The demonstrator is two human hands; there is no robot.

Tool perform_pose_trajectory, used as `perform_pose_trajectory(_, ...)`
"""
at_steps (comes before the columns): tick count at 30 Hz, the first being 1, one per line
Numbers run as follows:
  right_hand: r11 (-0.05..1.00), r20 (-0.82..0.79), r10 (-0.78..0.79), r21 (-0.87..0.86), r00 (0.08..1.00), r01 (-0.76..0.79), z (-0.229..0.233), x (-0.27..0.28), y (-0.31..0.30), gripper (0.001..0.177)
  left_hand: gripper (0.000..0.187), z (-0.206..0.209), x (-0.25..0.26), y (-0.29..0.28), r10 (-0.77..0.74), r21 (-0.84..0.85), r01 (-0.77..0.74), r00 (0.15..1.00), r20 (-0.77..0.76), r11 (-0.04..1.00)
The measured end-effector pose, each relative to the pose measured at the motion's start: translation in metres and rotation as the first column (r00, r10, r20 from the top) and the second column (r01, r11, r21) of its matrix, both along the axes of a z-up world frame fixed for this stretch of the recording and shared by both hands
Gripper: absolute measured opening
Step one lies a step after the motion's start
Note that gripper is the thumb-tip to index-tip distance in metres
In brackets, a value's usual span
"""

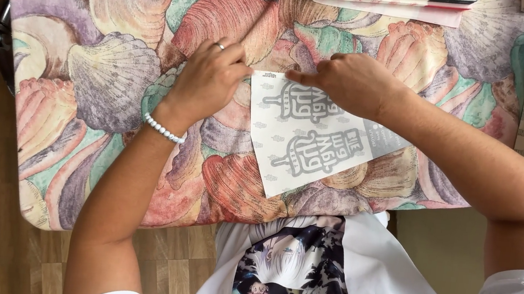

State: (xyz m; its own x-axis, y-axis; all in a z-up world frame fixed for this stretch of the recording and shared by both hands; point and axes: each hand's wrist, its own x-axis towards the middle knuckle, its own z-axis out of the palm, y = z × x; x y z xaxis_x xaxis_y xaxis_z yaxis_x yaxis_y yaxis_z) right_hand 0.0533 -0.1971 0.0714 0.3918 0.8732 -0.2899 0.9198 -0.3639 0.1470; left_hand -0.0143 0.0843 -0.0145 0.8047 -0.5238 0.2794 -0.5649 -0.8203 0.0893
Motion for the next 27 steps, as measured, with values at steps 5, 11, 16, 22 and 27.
perform_pose_trajectory(5, 1.0, 0.004, -0.003, -0.031, 1.0, 0.003, 0.004, -0.004, 0.0, 0.064, 0.012, -0.013, -0.002, -0.006, 0.045, -0.137, -0.014, 0.973, 0.226, 0.991)
perform_pose_trajectory(11, 0.992, 0.052, 0.039, 0.115, 0.998, -0.044, -0.034, 0.006, -0.017, 0.042, 0.039, -0.034, -0.02, -0.082, 0.045, -0.091, -0.034, 0.991, 0.13, 0.995)
perform_pose_trajectory(16, 0.923, -0.012, 0.032, 0.384, 0.999, -0.025, -0.054, 0.018, -0.058, 0.023, 0.042, -0.029, -0.027, -0.084, 0.08, 0.042, -0.091, 0.974, 0.21, 0.995)
perform_pose_trajectory(22, 0.872, -0.007, -0.076, 0.485, 0.997, 0.07, -0.068, 0.024, -0.112, 0.023, 0.041, -0.025, -0.029, -0.086, 0.085, 0.096, -0.108, 0.972, 0.218, 0.99)
perform_pose_trajectory(27, 0.862, 0.017, -0.107, 0.499, 0.994, 0.085, -0.068, 0.025, -0.131, 0.021, 0.043, -0.016, -0.03, -0.087, 0.085, 0.109, -0.108, 0.977, 0.198, 0.988)
